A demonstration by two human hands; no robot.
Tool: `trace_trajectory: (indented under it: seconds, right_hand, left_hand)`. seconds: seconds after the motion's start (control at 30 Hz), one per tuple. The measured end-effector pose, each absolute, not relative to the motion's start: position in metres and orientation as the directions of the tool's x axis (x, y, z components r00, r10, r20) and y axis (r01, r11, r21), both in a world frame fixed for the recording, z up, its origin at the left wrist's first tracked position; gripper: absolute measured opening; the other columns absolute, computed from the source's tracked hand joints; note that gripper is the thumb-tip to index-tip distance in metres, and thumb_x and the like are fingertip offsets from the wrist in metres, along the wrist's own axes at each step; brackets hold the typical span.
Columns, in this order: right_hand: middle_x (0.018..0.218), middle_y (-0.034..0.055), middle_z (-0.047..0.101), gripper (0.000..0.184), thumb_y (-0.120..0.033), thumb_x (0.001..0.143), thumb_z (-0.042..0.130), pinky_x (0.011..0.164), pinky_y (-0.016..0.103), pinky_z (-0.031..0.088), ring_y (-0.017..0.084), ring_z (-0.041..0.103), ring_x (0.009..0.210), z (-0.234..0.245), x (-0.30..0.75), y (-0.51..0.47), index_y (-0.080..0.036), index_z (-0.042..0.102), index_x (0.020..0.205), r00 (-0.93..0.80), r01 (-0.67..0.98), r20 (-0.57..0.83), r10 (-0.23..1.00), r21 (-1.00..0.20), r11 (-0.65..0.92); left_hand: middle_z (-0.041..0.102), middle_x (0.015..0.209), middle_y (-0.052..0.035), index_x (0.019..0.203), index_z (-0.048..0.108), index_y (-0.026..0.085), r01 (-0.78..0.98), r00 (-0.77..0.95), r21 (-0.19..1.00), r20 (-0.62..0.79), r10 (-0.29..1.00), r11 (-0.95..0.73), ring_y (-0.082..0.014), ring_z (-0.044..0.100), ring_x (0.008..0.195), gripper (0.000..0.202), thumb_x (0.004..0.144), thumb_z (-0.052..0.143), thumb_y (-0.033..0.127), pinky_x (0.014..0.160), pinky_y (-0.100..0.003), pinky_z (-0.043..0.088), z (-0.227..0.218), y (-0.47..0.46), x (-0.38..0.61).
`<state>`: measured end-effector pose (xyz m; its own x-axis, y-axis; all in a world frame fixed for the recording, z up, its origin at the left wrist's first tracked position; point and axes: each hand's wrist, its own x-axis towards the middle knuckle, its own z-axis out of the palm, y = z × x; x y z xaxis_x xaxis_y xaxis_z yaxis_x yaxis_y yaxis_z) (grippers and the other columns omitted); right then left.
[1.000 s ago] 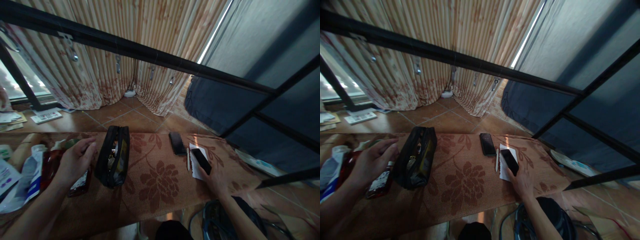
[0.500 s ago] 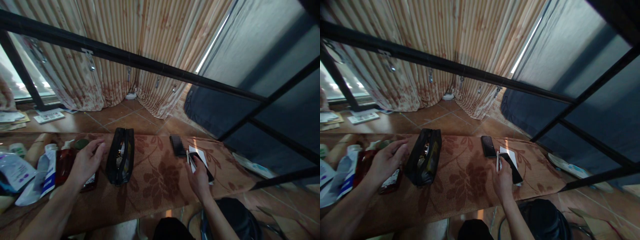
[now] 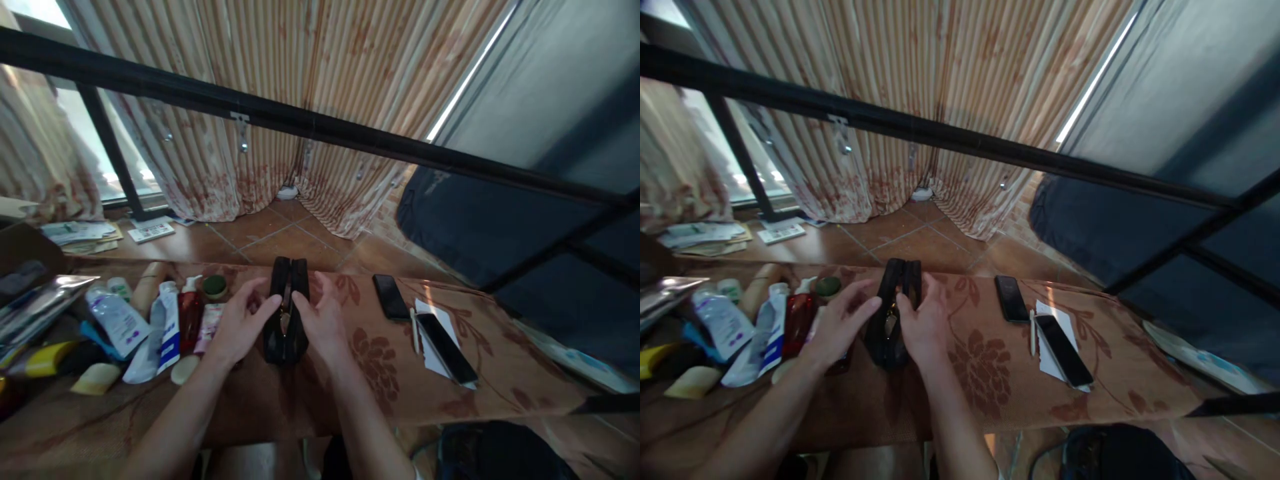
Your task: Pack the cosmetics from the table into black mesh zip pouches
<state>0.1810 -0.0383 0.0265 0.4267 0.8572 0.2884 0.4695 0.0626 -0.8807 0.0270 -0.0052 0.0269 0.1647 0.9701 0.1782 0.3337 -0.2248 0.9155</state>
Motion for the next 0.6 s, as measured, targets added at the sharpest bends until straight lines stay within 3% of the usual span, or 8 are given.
trace_trajectory:
  seconds: [0.1, 0.23, 0.4, 0.6]
  right_hand:
    - [0.125, 0.0124, 0.059, 0.061, -0.034, 0.072, 0.067, 0.102, 0.045, 0.041, 0.027, 0.055, 0.116, 0.004, 0.180, -0.033, -0.017, 0.049, 0.128, 0.464, 0.350, 0.205, 0.862, -0.936, 0.034]
    - [0.120, 0.0108, 0.063, 0.057, -0.026, 0.069, 0.067, 0.093, 0.039, 0.048, 0.023, 0.062, 0.105, -0.006, 0.179, -0.030, -0.017, 0.052, 0.123, 0.406, 0.202, 0.118, 0.906, -0.979, 0.037]
    - [0.116, 0.0097, 0.067, 0.051, -0.024, 0.068, 0.066, 0.093, 0.040, 0.048, 0.024, 0.063, 0.102, 0.001, 0.187, -0.033, -0.017, 0.058, 0.118, 0.429, 0.192, 0.103, 0.897, -0.981, 0.020]
    - [0.108, 0.0094, 0.070, 0.043, -0.032, 0.072, 0.065, 0.085, 0.039, 0.052, 0.023, 0.066, 0.095, 0.003, 0.192, -0.036, -0.016, 0.063, 0.111, 0.458, 0.138, 0.048, 0.888, -0.990, -0.017]
  left_hand:
    - [0.059, 0.073, 0.0009, 0.120, 0.057, 0.021, 0.256, 0.216, 0.937, 0.186, 0.959, -0.239, -0.0161, 0.057, 0.067, 0.051, 0.077, 0.065, 0.046, 0.059, -0.027, 0.044, 0.019, -0.005, 0.028]
    - [0.056, 0.068, 0.0033, 0.121, 0.055, 0.022, 0.308, 0.208, 0.915, 0.202, 0.957, -0.260, -0.0138, 0.053, 0.061, 0.045, 0.078, 0.065, 0.036, 0.057, -0.026, 0.040, 0.006, -0.002, 0.028]
    - [0.056, 0.069, 0.0038, 0.121, 0.054, 0.023, 0.317, 0.185, 0.914, 0.203, 0.962, -0.254, -0.0133, 0.053, 0.060, 0.042, 0.079, 0.061, 0.028, 0.055, -0.025, 0.039, -0.001, 0.001, 0.025]
    - [0.058, 0.066, 0.0035, 0.118, 0.057, 0.022, 0.311, 0.171, 0.917, 0.205, 0.964, -0.250, -0.0130, 0.053, 0.057, 0.039, 0.081, 0.060, 0.032, 0.052, -0.025, 0.039, 0.000, -0.002, 0.026]
